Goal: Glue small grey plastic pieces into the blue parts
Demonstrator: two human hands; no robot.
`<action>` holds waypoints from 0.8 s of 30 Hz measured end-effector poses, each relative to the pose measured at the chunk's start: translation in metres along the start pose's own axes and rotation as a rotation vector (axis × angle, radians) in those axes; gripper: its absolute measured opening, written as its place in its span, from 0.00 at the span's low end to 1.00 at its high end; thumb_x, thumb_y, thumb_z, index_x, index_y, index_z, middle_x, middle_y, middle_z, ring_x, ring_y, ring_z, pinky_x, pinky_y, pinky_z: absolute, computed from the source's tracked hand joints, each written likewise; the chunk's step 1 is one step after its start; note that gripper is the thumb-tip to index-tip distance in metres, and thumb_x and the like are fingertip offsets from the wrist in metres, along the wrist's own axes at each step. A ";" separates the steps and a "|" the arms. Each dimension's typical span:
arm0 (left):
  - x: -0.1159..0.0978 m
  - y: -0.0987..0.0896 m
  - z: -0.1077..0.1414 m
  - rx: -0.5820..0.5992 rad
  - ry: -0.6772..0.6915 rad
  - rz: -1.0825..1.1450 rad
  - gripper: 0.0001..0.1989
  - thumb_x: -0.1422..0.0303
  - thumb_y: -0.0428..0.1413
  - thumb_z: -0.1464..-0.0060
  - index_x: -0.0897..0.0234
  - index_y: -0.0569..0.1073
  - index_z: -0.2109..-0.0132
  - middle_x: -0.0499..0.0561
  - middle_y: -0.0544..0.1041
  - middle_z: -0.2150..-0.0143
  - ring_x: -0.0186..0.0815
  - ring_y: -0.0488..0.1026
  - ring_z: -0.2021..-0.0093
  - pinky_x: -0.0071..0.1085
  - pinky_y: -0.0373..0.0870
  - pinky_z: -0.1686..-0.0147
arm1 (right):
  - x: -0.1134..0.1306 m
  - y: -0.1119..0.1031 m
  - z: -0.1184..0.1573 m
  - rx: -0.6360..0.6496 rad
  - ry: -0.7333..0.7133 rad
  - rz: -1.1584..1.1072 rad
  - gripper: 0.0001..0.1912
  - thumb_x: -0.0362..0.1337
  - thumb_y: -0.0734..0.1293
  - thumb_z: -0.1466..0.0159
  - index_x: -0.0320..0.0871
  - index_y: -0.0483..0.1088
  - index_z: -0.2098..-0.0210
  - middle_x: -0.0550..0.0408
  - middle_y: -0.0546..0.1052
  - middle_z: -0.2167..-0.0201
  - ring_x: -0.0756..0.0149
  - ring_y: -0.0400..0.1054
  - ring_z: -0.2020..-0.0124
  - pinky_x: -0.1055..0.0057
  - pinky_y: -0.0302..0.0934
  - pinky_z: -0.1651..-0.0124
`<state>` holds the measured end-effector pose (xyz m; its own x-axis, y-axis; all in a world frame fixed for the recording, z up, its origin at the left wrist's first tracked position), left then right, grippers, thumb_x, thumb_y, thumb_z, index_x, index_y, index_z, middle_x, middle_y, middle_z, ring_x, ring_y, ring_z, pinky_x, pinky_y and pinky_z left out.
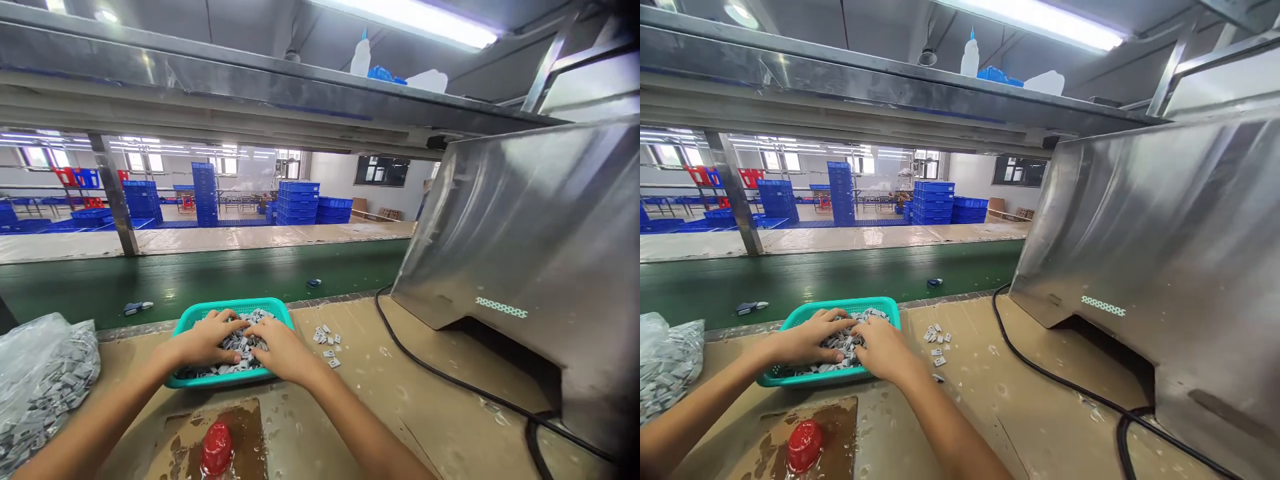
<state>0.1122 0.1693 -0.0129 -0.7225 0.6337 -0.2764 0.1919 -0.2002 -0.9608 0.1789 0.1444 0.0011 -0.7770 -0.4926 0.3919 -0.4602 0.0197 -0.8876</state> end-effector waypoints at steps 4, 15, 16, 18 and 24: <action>-0.008 -0.002 -0.001 -0.108 0.048 0.117 0.19 0.64 0.51 0.53 0.62 0.68 0.52 0.55 0.66 0.51 0.42 0.63 0.51 0.35 0.60 0.51 | 0.004 0.000 0.003 0.004 -0.029 0.017 0.21 0.26 0.62 0.45 0.43 0.63 0.51 0.48 0.67 0.54 0.60 0.61 0.51 0.65 0.58 0.52; -0.012 -0.022 0.001 -0.281 0.028 0.254 0.17 0.68 0.49 0.53 0.61 0.72 0.55 0.49 0.74 0.55 0.38 0.69 0.54 0.30 0.62 0.54 | 0.000 -0.005 0.003 -0.077 -0.009 -0.039 0.20 0.20 0.61 0.50 0.42 0.66 0.59 0.52 0.74 0.62 0.60 0.67 0.60 0.68 0.61 0.59; -0.010 -0.023 0.001 -0.292 0.020 0.255 0.18 0.67 0.48 0.52 0.61 0.71 0.54 0.50 0.74 0.54 0.39 0.69 0.54 0.30 0.63 0.54 | 0.000 -0.005 0.002 -0.084 -0.011 -0.050 0.19 0.20 0.61 0.49 0.41 0.67 0.60 0.51 0.74 0.62 0.59 0.67 0.59 0.67 0.61 0.59; -0.007 -0.023 0.001 -0.305 0.013 0.249 0.18 0.67 0.46 0.51 0.60 0.71 0.53 0.49 0.73 0.52 0.39 0.68 0.52 0.31 0.64 0.54 | -0.001 -0.006 0.002 -0.098 -0.014 -0.076 0.17 0.21 0.61 0.48 0.40 0.69 0.62 0.50 0.75 0.63 0.59 0.68 0.60 0.66 0.62 0.58; -0.012 -0.017 0.000 -0.245 0.083 0.224 0.20 0.68 0.47 0.52 0.60 0.68 0.51 0.51 0.71 0.50 0.40 0.66 0.50 0.35 0.60 0.49 | -0.005 -0.015 0.001 -0.161 -0.033 -0.190 0.18 0.18 0.61 0.48 0.39 0.72 0.62 0.50 0.77 0.66 0.62 0.71 0.63 0.70 0.65 0.58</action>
<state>0.1180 0.1654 0.0071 -0.5900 0.6546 -0.4725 0.5011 -0.1620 -0.8501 0.1906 0.1458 0.0123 -0.6568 -0.5288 0.5375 -0.6610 0.0608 -0.7479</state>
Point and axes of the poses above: each hand's wrist, its own z-axis away from the middle knuckle, its own y-axis out of the palm, x = y × z, the point moved 10 cm from there along -z, towards the middle knuckle
